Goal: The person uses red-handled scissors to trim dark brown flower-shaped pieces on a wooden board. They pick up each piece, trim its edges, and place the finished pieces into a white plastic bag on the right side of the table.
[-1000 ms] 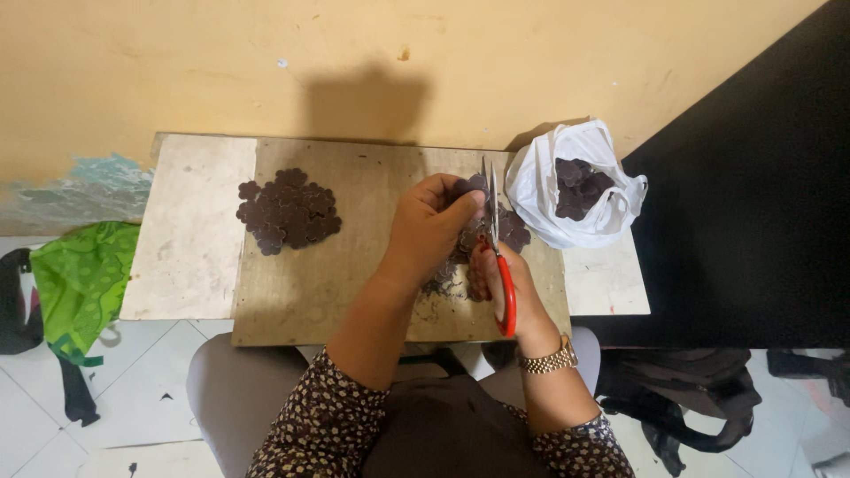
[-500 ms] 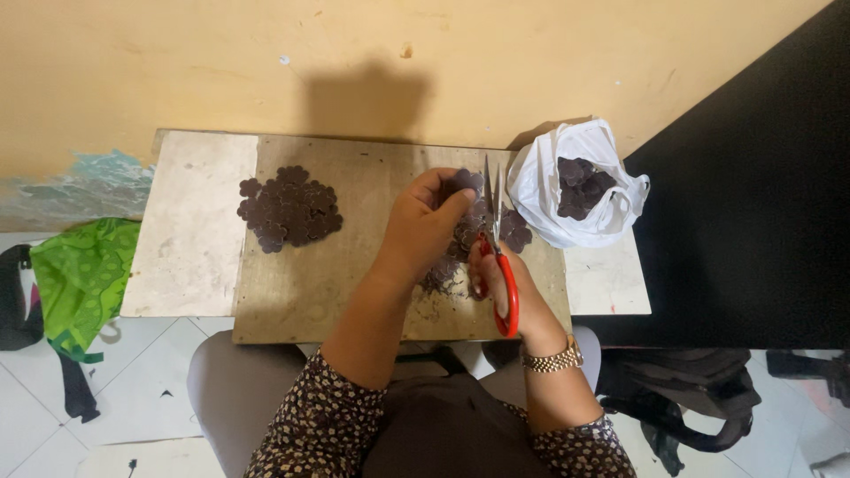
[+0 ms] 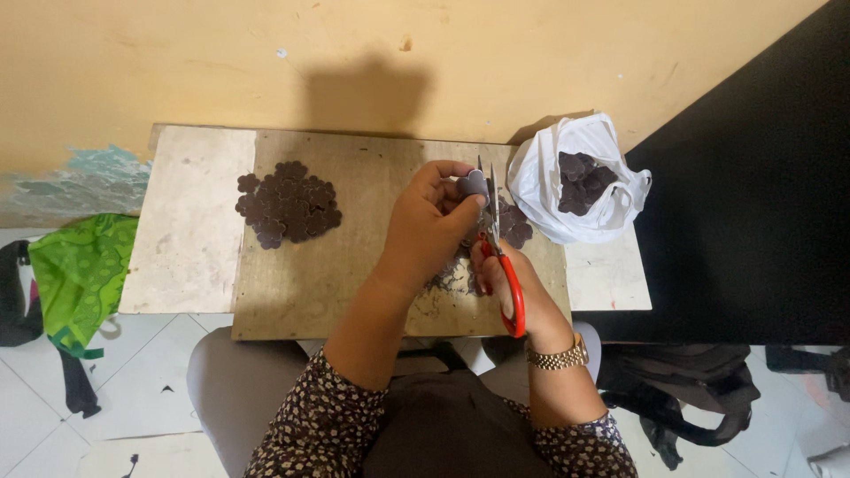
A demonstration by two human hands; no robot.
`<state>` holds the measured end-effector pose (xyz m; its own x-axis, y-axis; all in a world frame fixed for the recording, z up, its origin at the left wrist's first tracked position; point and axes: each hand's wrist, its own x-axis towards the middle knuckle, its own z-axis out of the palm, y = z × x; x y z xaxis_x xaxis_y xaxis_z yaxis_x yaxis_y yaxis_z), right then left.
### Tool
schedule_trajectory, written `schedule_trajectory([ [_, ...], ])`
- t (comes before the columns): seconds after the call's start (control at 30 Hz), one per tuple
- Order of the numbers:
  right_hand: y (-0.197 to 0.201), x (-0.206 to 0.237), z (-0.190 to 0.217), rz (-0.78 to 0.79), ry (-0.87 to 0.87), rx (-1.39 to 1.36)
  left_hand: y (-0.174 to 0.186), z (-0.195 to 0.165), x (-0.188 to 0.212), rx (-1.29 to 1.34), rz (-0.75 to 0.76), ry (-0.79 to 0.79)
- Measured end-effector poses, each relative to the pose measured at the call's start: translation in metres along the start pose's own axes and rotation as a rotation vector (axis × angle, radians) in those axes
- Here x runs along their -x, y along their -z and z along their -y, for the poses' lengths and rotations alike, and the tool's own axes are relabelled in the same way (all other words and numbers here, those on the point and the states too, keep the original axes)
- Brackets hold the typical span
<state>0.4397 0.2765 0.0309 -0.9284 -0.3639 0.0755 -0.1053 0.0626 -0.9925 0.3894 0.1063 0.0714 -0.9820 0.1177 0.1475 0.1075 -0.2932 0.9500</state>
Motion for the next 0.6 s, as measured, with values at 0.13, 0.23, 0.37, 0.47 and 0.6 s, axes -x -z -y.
schedule_trajectory([
  [0.13,0.000,0.001,-0.004,-0.004,0.012,-0.020,-0.003,-0.001,0.002,0.004,-0.024,-0.010],
  [0.23,-0.002,0.003,-0.008,-0.026,0.055,-0.049,-0.004,0.000,0.002,0.010,-0.030,-0.025],
  [0.37,-0.003,0.004,-0.014,-0.026,0.093,-0.107,-0.005,0.001,0.002,0.023,-0.027,-0.033],
  [0.47,0.000,0.005,-0.013,-0.014,0.109,-0.075,-0.005,-0.002,0.003,0.029,-0.016,-0.030],
  [0.6,0.001,0.006,-0.010,-0.037,0.048,-0.028,-0.003,-0.009,0.006,-0.041,-0.019,-0.023],
])
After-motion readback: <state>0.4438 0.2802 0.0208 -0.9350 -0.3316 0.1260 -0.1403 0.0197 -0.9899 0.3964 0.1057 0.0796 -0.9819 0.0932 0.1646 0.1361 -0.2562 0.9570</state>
